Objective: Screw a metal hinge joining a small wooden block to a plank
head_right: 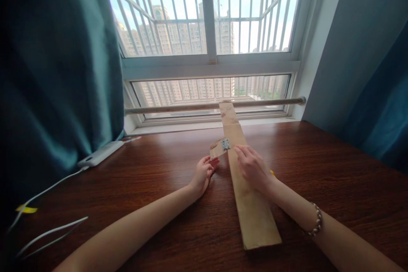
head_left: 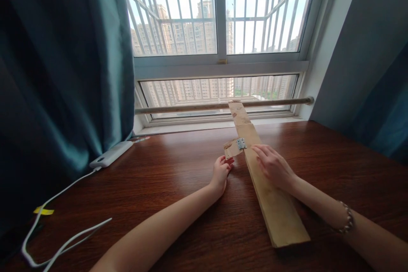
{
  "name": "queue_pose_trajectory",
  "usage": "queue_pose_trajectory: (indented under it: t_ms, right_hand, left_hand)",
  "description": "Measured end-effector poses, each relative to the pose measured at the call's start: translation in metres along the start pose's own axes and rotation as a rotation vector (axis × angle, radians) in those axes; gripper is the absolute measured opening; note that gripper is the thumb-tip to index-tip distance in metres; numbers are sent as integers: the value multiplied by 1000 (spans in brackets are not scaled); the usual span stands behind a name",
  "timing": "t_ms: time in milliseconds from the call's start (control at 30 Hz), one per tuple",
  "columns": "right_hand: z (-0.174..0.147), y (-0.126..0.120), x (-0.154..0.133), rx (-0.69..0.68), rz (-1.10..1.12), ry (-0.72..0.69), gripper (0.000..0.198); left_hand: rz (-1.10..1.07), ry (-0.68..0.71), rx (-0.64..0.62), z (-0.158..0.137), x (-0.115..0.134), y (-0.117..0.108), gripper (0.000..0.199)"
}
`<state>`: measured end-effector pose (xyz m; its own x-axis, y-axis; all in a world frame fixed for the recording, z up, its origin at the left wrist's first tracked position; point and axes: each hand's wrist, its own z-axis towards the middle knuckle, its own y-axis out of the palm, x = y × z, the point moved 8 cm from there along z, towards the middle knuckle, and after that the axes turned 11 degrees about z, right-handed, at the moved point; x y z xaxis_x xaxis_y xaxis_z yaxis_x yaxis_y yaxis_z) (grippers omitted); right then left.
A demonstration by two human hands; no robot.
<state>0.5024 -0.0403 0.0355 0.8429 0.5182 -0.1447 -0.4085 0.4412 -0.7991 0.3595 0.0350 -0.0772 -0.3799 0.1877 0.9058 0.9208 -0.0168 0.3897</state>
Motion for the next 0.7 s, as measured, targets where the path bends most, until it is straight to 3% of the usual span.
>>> queue_pose_trajectory:
  t_ms: [267, 700]
  right_hand:
    - [12, 22, -4, -18, -11, 108, 41]
    - [12, 20, -7, -50, -40, 110, 43]
  left_hand:
    - [15, 106, -35, -6, 8, -3, 48]
    - [268, 531, -175, -33, 48, 11, 61]
